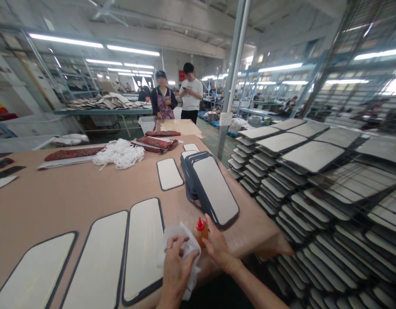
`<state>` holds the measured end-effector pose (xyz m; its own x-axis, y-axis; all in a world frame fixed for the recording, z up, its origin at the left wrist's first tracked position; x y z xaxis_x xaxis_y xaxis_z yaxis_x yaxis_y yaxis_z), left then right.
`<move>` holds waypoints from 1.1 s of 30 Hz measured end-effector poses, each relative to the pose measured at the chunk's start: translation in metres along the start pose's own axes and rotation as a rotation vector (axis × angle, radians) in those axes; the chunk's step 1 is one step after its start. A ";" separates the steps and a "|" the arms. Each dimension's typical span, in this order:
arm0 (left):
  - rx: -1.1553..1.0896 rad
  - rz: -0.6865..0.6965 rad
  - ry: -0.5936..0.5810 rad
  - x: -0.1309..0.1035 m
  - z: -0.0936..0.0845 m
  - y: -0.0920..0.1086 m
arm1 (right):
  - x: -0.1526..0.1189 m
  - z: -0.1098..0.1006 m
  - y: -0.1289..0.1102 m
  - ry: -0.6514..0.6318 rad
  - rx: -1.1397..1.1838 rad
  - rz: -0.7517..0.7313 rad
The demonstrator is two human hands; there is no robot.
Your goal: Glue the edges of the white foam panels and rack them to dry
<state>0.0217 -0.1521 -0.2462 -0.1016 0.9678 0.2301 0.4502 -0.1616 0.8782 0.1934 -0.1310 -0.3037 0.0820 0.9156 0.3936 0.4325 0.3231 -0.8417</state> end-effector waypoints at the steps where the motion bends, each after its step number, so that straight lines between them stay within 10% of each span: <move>1: 0.031 0.009 0.008 0.000 0.010 -0.001 | 0.000 -0.002 -0.001 -0.022 0.012 -0.004; 15: 0.196 -0.004 0.113 0.009 0.088 0.004 | 0.004 -0.016 -0.005 -0.100 0.120 -0.028; 24: 0.182 -0.028 0.195 0.016 0.094 0.003 | 0.024 -0.080 -0.036 0.086 -0.004 -0.049; 33: 0.099 -0.071 0.226 0.013 0.080 0.006 | -0.030 -0.024 -0.033 0.014 0.106 0.057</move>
<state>0.0945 -0.1246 -0.2713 -0.3264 0.9067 0.2670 0.5185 -0.0645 0.8527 0.1985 -0.1754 -0.2788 0.1166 0.9301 0.3483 0.3298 0.2945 -0.8969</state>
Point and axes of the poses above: each hand's wrist, its own x-axis towards the middle knuckle, its own z-axis out of the palm, y = z × x, the point moved 1 cm from there along x, towards the middle knuckle, and after that the axes turned 4 degrees about y, right-handed, at the moved point
